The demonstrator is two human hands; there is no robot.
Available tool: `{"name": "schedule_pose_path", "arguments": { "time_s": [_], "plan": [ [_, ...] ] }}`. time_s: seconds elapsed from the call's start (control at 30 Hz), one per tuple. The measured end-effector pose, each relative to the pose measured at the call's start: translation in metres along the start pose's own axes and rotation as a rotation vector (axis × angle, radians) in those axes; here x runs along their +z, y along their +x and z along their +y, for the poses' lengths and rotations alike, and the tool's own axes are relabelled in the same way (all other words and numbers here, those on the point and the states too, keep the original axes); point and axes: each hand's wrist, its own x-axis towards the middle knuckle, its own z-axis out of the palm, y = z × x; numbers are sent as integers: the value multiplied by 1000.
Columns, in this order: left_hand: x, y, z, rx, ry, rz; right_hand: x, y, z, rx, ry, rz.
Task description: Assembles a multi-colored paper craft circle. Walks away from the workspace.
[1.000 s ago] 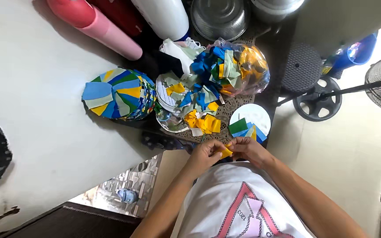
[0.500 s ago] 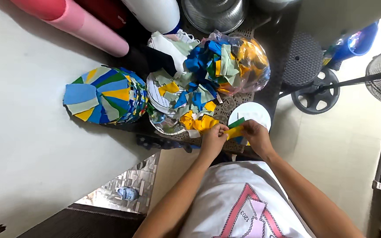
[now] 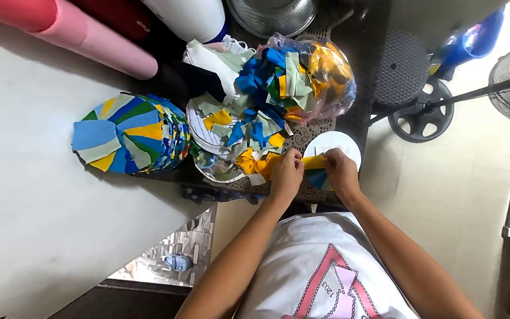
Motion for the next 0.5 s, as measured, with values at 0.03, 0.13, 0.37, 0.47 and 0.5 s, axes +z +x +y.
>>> {"name": "schedule_pose_path", "arguments": {
  "time_s": [0.03,0.13,0.37,0.47,0.5],
  "plan": [
    [0,0,1,2,11,-1,0,0,0,2,-2,4],
    [0,1,2,23,43,6,1,-1,1,-3,-8,10],
    [2,4,4,40,87,16,3,-1,3,-13,-27,19],
    [3,2,0,58,45,45,3,-1,4,-35,-24,33],
    [2,1,-1,52,26,52,3,-1,4,-32,-24,29]
  ]
}}
